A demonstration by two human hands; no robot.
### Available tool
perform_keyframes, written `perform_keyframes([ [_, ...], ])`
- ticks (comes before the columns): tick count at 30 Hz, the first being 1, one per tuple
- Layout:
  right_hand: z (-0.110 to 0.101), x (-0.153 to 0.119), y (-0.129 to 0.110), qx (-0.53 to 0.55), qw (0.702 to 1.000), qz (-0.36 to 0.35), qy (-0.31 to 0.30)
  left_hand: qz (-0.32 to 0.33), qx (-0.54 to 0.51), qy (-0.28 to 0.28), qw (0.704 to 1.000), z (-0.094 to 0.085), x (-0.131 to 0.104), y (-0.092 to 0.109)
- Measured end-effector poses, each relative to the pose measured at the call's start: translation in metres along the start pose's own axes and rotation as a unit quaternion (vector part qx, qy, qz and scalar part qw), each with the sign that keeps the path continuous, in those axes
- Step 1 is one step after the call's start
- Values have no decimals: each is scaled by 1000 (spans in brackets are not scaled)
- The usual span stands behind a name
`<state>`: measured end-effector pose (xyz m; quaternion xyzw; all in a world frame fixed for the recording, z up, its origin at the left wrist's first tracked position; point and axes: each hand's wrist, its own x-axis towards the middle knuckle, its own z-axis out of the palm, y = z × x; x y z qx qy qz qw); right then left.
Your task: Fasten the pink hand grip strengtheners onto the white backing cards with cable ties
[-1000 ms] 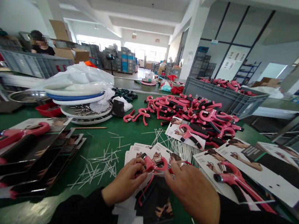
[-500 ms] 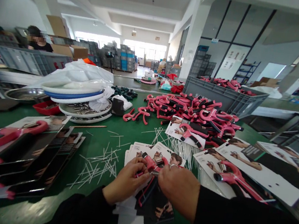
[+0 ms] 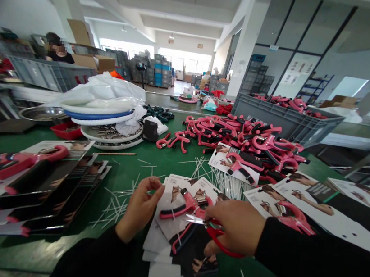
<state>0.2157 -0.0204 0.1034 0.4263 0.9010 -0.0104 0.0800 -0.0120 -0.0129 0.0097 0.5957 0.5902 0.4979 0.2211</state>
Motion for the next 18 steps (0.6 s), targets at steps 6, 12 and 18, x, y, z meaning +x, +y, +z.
perform_keyframes([
  [6, -10, 29, -12, 97, 991, 0, -92, 63, 92, -8, 994, -26, -14, -5],
  [12, -8, 39, -12, 108, 989, -7, -99, 85, 78, -158, 981, -11, -32, 5],
  [18, -12, 38, -9, 110, 985, 16, -129, 83, 105, -174, 976, -10, -29, 5],
])
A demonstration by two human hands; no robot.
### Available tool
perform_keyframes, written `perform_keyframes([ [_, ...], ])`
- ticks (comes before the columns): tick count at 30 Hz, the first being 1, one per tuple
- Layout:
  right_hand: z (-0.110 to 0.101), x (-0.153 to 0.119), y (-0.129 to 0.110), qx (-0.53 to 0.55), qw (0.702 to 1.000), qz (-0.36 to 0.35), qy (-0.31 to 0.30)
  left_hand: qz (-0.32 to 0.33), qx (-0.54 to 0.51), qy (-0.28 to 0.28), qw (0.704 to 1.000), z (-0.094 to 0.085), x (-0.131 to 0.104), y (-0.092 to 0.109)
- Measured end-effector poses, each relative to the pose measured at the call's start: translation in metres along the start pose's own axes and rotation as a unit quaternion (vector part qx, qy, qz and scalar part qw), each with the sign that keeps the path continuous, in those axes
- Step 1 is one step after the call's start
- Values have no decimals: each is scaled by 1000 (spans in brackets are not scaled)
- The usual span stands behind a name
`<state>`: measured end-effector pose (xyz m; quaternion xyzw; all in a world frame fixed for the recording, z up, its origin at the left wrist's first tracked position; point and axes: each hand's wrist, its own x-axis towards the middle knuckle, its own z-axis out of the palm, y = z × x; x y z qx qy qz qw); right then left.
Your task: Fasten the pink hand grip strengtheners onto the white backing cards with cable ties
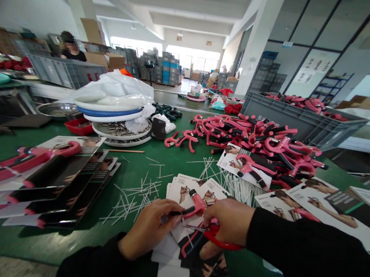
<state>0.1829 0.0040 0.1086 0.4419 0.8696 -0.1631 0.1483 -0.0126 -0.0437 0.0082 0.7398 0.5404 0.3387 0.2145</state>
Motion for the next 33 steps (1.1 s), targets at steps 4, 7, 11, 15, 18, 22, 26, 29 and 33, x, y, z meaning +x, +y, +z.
perform_keyframes([
  [4, 0, 8, 1, 18, 999, -7, -51, -7, 18, -6, 1000, 0, 1, -1],
  [7, -1, 12, 3, 43, 996, -22, -73, -10, 51, -14, 999, 0, 4, -1],
  [11, -1, 13, 6, 56, 995, -28, -76, 24, 110, -36, 993, -3, 8, 1],
  [15, 0, 15, 8, 53, 995, -29, -80, 104, 182, -77, 975, -6, 10, 1],
  [18, 1, 17, 10, 57, 995, -29, -79, 138, 227, -95, 959, -5, 12, 0],
  [22, 0, 19, 10, 57, 995, -41, -78, 156, 252, -100, 950, -1, 16, -2],
  [26, -5, 23, 11, 64, 992, -63, -87, 171, 248, -101, 948, -2, 18, -6],
  [29, -9, 28, 16, 71, 986, -75, -131, 181, 224, -101, 952, -4, 16, -8],
  [33, -11, 33, 25, 86, 975, -76, -191, 157, 191, -76, 966, -2, 11, -6],
])
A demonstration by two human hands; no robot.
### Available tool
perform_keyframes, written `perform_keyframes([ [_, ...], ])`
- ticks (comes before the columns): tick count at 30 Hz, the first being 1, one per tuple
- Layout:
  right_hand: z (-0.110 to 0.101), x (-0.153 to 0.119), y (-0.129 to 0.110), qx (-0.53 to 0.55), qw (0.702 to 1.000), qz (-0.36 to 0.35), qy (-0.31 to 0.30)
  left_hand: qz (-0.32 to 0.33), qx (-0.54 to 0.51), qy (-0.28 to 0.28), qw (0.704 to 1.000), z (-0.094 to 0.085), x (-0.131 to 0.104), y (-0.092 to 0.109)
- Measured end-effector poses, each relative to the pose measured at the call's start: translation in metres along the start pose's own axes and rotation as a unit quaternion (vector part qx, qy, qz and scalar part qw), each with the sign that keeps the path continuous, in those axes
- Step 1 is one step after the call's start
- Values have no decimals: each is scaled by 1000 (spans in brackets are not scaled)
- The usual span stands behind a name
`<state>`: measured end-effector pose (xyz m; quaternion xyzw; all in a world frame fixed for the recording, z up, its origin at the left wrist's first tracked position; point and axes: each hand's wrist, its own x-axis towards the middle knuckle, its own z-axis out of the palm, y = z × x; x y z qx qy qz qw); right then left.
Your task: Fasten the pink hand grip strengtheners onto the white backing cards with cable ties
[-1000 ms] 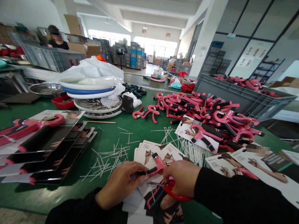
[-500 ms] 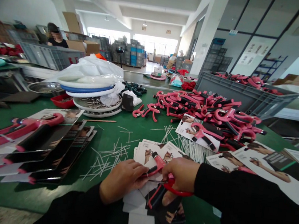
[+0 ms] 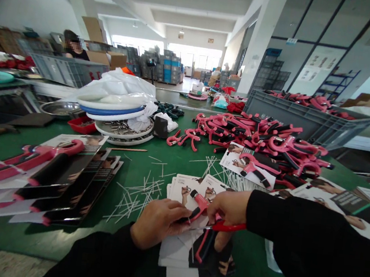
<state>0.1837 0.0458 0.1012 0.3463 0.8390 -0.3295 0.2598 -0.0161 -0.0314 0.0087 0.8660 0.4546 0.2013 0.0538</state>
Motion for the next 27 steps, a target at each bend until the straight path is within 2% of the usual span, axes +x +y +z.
perform_keyframes([
  [4, 6, 2, 12, 19, 999, -31, 1, -51, 26, 10, 998, 3, 2, 10],
  [11, 22, 11, 44, 88, 994, -58, -42, -33, 26, -19, 999, 1, 9, 14],
  [13, 21, 10, 42, 74, 995, -55, -27, -41, 2, -12, 999, 3, 8, 12],
  [17, 13, 1, 22, 24, 998, -42, 29, -42, -109, 16, 993, 5, 6, 3],
  [20, 8, -4, 10, 32, 999, -18, 19, -50, -162, 29, 985, 4, 4, 1],
  [27, 13, -4, 4, 52, 997, 61, 10, -73, -172, 30, 982, 2, 3, 6],
])
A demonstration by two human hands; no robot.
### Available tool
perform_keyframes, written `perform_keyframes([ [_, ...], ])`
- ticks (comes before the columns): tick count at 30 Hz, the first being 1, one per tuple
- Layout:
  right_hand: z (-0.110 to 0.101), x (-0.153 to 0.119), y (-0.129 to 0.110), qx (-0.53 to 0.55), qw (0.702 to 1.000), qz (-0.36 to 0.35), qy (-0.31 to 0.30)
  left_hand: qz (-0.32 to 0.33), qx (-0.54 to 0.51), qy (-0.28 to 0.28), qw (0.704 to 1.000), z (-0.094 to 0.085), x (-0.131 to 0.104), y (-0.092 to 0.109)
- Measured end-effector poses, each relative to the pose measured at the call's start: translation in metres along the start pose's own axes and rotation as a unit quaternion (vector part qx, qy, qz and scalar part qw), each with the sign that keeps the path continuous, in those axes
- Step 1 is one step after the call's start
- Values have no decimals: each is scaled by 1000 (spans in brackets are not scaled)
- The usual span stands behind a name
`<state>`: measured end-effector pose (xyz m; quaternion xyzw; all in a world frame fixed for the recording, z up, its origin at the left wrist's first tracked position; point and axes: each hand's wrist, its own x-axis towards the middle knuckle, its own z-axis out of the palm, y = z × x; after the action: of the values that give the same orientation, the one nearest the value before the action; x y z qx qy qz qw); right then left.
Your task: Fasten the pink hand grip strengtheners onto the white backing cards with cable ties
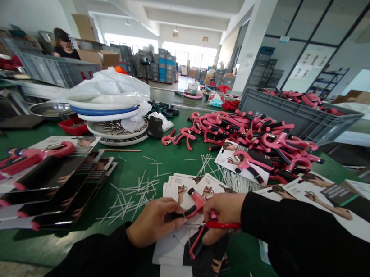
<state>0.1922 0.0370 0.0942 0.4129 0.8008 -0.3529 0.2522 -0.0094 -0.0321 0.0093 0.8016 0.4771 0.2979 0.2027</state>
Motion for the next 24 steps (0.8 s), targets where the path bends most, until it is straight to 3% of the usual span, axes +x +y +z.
perform_keyframes([
  [6, -2, -3, -8, -72, 996, -38, 44, -7, -6, 6, 1000, 0, 2, -1],
  [16, 3, -4, -10, -86, 993, -49, 70, -5, -7, 2, 1000, -3, 3, -1],
  [24, 19, -5, 5, -8, 993, -81, 83, -4, -11, -4, 1000, -3, 3, -4],
])
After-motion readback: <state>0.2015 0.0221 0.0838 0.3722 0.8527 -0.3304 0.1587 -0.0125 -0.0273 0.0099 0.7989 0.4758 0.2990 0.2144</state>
